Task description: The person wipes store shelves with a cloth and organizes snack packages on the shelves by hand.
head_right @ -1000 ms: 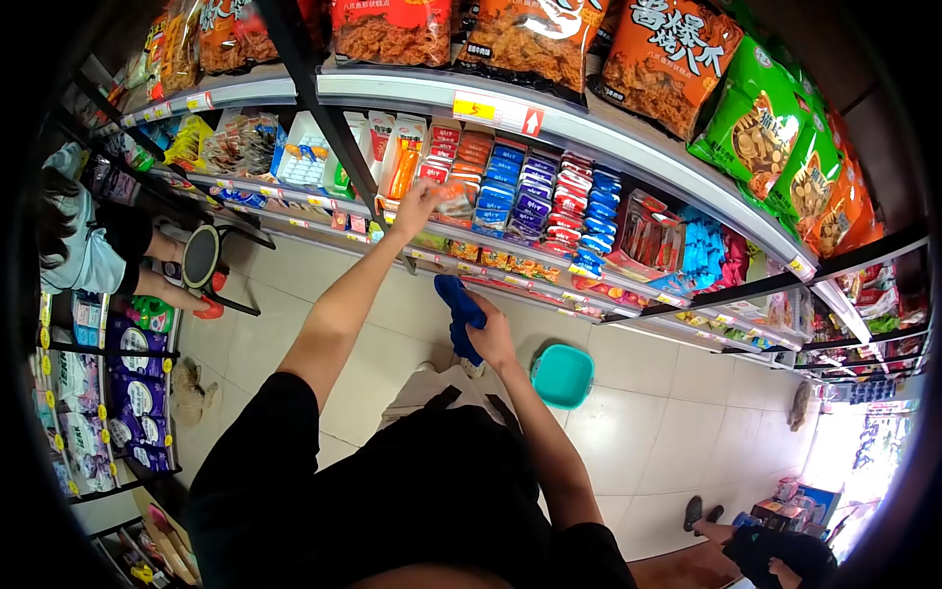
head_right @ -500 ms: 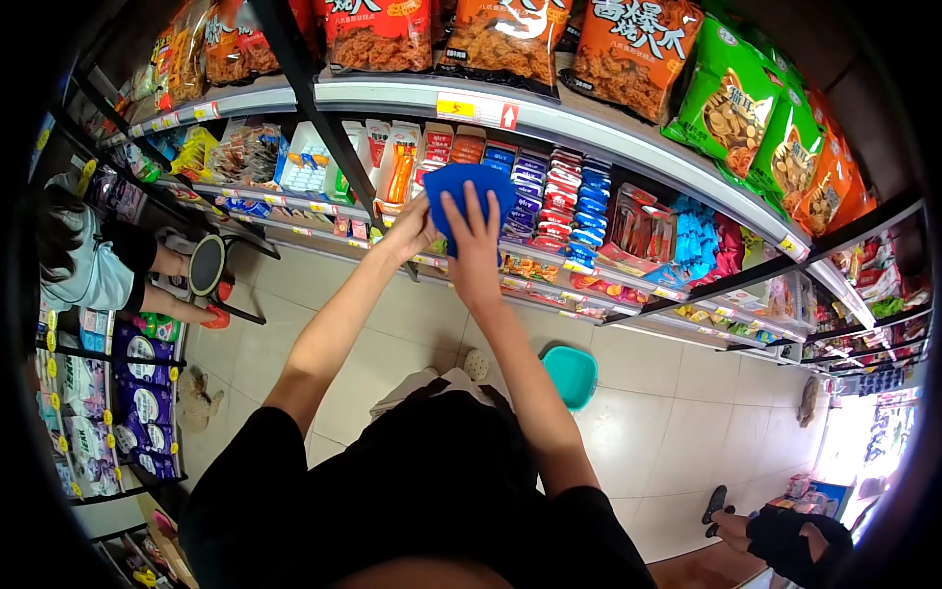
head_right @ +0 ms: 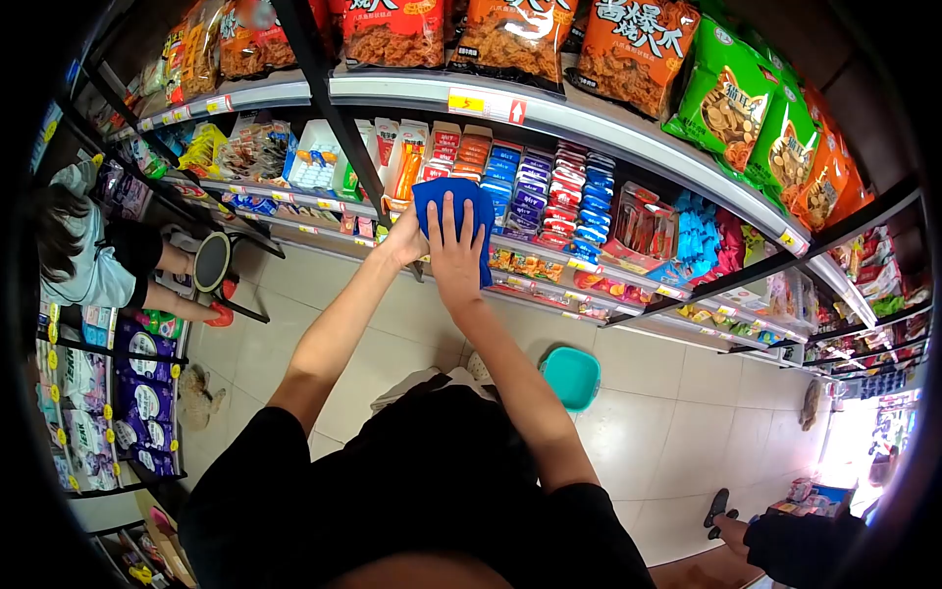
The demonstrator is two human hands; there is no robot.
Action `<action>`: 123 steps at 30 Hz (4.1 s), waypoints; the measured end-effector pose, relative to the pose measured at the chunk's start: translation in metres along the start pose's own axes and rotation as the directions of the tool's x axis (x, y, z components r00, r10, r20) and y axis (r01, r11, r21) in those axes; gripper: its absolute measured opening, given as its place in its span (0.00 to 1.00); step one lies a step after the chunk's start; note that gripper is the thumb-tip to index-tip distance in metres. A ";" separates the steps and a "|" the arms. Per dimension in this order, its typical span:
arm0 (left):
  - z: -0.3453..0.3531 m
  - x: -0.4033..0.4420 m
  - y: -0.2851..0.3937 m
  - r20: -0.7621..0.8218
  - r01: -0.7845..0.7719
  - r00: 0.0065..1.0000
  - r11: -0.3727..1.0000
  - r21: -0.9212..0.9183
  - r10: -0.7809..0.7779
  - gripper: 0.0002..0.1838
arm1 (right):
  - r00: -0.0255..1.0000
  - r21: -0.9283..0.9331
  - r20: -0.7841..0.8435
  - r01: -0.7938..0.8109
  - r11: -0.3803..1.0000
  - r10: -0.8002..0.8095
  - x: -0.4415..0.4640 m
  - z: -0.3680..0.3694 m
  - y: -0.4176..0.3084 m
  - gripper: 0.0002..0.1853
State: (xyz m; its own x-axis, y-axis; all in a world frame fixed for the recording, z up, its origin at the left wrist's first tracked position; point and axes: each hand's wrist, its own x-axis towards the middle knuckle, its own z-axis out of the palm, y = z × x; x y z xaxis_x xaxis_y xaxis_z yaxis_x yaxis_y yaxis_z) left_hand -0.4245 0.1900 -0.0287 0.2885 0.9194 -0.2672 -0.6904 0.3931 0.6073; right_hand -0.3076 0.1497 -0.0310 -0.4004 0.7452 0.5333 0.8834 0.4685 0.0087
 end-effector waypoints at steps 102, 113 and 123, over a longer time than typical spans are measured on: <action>0.015 0.061 -0.004 0.062 -0.053 0.998 0.735 0.676 0.015 0.14 | 0.996 0.109 0.032 -0.091 0.990 0.088 -0.025 -0.019 0.062 0.39; 0.011 0.071 -0.012 0.057 -0.043 0.998 0.699 0.714 0.003 0.14 | 0.990 0.078 0.118 -0.089 0.993 0.079 -0.053 -0.018 0.058 0.38; -0.011 0.097 0.008 0.139 -0.277 0.937 0.438 0.855 0.321 0.12 | 0.817 0.292 0.549 -0.386 0.875 0.178 -0.157 0.039 0.074 0.31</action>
State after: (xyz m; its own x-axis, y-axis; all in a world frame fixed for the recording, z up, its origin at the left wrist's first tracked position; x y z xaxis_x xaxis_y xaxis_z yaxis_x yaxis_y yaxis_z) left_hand -0.4095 0.2824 -0.0585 0.1413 0.9888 0.0487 0.1846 -0.0747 0.9800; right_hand -0.1885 0.0858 -0.1467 -0.3034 0.9525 -0.0268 0.8567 0.2604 -0.4452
